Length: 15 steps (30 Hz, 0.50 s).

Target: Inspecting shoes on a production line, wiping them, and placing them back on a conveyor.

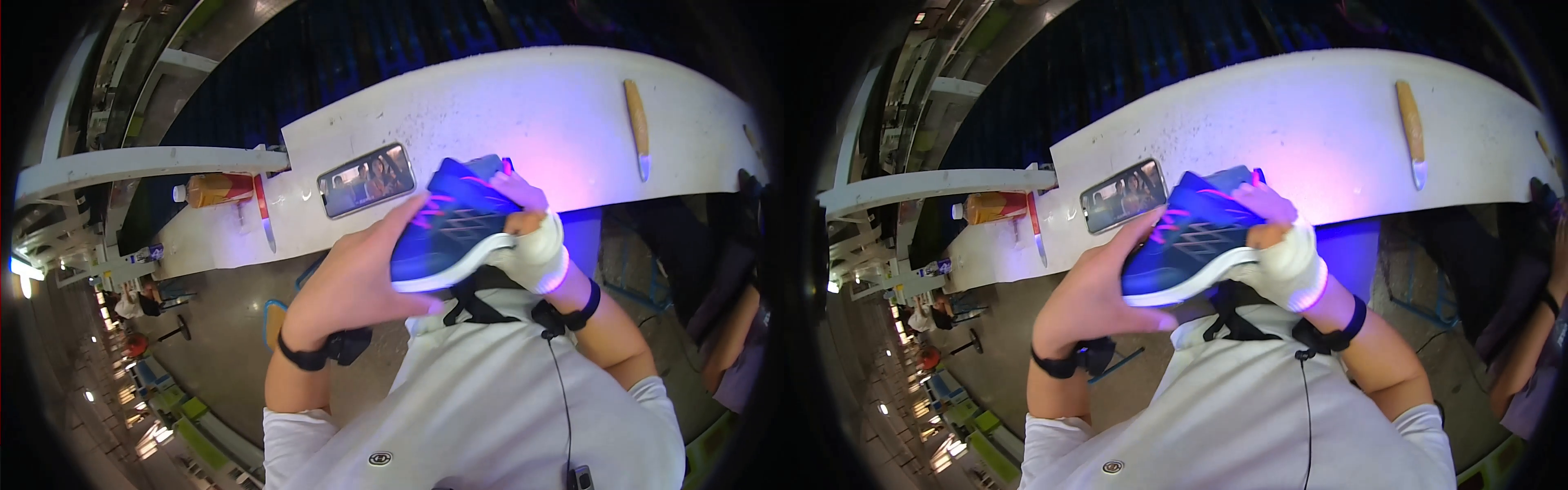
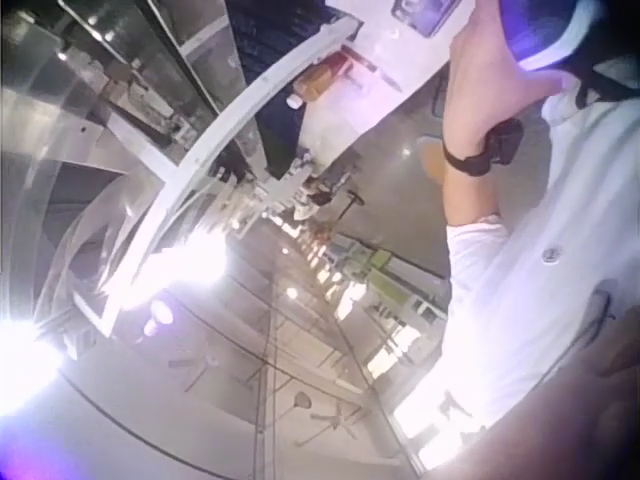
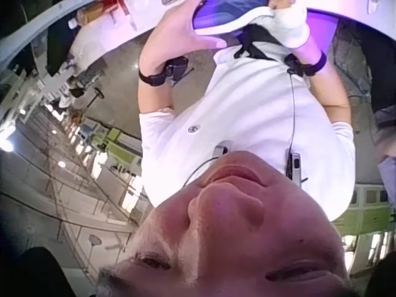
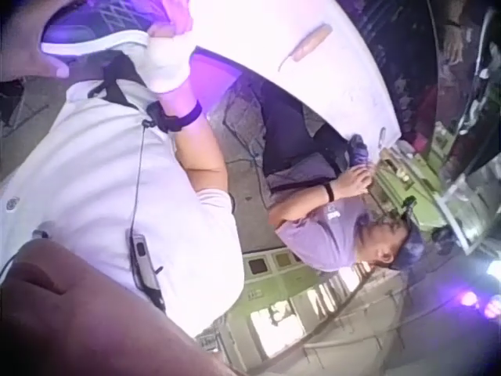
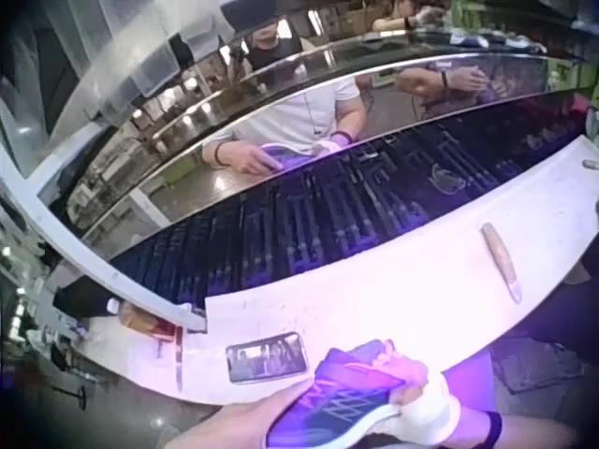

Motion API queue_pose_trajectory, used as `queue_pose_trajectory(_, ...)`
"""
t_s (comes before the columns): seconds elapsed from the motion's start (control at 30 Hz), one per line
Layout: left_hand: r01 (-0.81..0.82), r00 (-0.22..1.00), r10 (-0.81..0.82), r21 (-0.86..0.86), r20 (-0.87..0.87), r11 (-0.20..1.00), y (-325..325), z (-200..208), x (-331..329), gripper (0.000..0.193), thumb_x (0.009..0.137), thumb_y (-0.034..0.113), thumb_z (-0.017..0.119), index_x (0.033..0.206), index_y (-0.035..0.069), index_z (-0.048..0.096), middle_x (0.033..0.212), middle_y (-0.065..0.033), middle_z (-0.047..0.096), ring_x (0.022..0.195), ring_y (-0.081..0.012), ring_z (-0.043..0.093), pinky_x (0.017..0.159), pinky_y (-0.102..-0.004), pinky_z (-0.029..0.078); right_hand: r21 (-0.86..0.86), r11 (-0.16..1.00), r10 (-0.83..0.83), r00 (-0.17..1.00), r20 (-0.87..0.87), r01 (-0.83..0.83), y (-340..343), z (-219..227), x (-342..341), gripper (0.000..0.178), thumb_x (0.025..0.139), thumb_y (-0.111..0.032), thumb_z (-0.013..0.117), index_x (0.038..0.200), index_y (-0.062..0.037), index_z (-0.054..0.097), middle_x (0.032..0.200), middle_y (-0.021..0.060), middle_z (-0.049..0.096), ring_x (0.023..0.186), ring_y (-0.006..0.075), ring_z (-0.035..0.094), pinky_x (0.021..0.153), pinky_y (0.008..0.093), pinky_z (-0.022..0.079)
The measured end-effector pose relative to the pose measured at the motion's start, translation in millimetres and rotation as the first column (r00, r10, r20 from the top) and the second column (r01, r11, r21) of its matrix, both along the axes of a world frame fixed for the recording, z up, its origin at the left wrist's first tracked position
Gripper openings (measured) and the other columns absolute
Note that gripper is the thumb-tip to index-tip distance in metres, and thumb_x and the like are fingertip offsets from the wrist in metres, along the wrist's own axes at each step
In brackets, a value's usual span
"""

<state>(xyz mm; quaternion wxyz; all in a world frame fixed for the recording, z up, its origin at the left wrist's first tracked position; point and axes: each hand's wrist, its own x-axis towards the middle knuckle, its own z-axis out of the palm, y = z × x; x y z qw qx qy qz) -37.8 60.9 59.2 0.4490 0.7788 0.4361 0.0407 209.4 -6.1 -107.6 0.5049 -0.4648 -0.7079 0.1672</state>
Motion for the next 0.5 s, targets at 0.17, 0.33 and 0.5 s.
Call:
queue_pose_trajectory(0.17, -0.067, 0.937, -0.095, 0.439, 0.337, 0.896, -32, -25, 50, 0.072, 0.08, 0.01, 0.086, 0.146, 0.001, 0.058, 0.137, -0.0203, 0.068, 0.125, -0.0376, 0.068, 0.107, -0.043, 0.055, -0.013, 0.999, -0.047, 0.96, -0.277, 0.045, -23, 69, 40, 0.079, 0.069, -0.036, 0.1, 0.129, -0.0046, 0.06, 0.136, 0.0231, 0.067, 0.128, 0.0406, 0.066, 0.107, 0.0561, 0.053)
queue_pose_trajectory(0.33, -0.06, 0.832, -0.223, 0.483, 0.508, 0.874, -57, -91, 97, 0.082, 0.078, 0.001, 0.082, 0.153, -0.004, 0.048, 0.163, -0.0279, 0.042, 0.144, -0.0469, 0.05, 0.118, -0.0481, 0.045, -0.191, 0.982, -0.037, 0.983, -0.182, 0.001, -24, 129, 68, 0.08, 0.07, -0.05, 0.095, 0.124, 0.0022, 0.065, 0.114, 0.0231, 0.075, 0.111, 0.0396, 0.074, 0.107, 0.0546, 0.055)
queue_pose_trajectory(0.5, -0.325, 0.786, 0.022, 0.381, 0.618, 0.866, -61, -134, 96, 0.068, 0.073, 0.003, 0.087, 0.135, -0.002, 0.057, 0.126, -0.0216, 0.062, 0.114, -0.0383, 0.065, 0.096, -0.0458, 0.055, -0.042, 0.997, 0.07, 0.996, -0.054, -0.072, -27, 125, 59, 0.079, 0.069, -0.049, 0.095, 0.122, 0.0004, 0.065, 0.115, 0.0221, 0.075, 0.112, 0.0397, 0.074, 0.104, 0.0534, 0.056)
